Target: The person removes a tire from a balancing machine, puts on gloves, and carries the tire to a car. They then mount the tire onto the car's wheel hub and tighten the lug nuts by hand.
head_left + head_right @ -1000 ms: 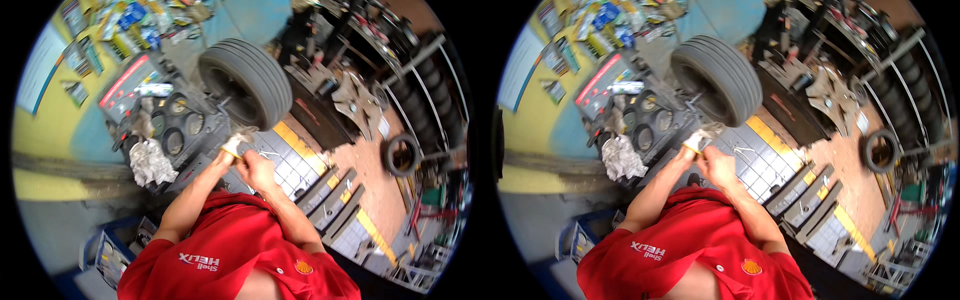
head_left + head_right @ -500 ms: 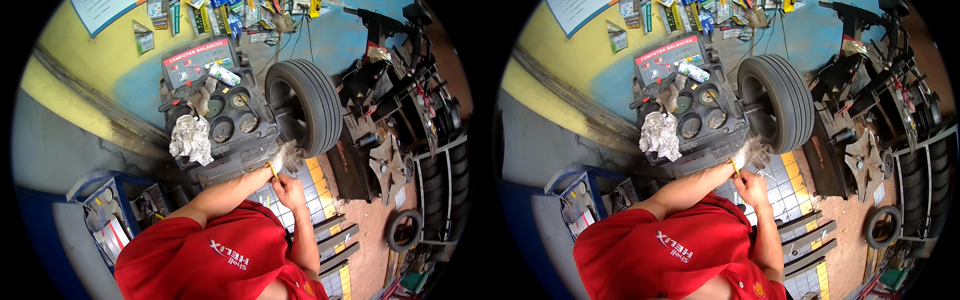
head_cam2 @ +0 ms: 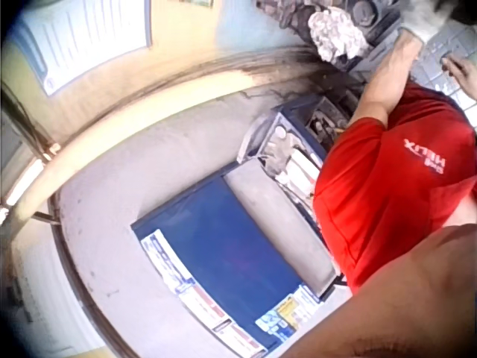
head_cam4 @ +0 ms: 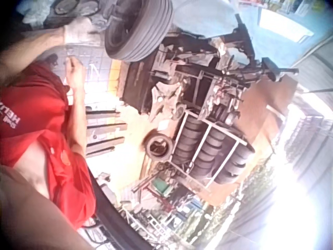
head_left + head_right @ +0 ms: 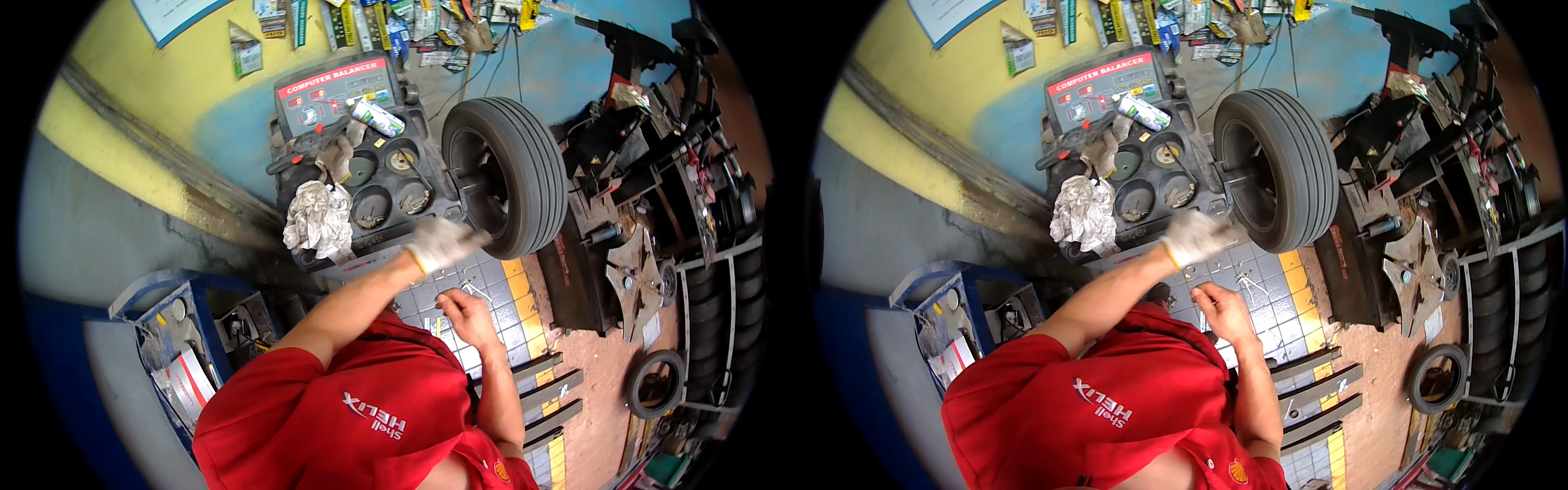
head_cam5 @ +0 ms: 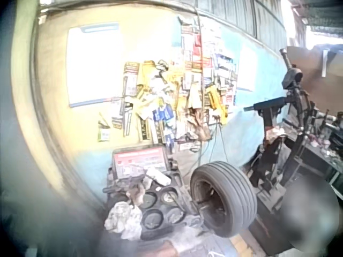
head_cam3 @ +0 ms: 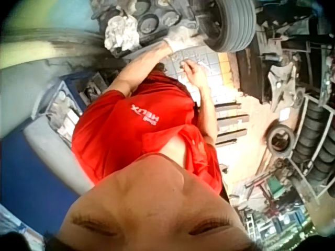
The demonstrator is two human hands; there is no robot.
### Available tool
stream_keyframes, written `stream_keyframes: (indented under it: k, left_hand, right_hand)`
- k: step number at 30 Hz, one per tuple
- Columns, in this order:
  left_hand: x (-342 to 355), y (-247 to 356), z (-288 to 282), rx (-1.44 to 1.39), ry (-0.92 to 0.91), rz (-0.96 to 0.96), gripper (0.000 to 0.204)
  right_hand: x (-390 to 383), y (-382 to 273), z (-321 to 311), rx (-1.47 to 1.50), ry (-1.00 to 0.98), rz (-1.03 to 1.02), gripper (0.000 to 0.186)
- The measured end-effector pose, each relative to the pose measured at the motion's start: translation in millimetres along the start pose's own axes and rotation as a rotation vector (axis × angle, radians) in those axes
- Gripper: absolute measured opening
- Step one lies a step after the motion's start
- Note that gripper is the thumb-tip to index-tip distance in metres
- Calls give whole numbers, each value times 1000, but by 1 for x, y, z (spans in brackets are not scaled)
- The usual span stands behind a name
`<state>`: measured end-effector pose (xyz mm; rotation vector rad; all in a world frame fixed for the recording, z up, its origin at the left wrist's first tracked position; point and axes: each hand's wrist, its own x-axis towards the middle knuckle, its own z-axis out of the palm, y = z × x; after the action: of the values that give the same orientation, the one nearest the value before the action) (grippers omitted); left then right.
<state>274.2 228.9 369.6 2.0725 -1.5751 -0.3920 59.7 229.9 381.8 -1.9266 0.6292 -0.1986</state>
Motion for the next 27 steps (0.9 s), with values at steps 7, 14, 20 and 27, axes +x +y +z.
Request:
stream_keyframes:
  k: [7,14,20,27]
  left_hand:
    - [-5,-172,-116,813,260,-258,40]
    - [-17,-231,-118,834,153,-398,57]
    - [-5,-225,-147,716,291,-389,34]
    - [10,-114,-193,-581,705,-185,42]
  right_hand:
    - [-47,76,-49,337,468,261,24]
    - [-52,68,-33,356,392,289,20]
    - [-59,71,-29,322,315,324,19]
    - [-50,49,-37,448,489,206,18]
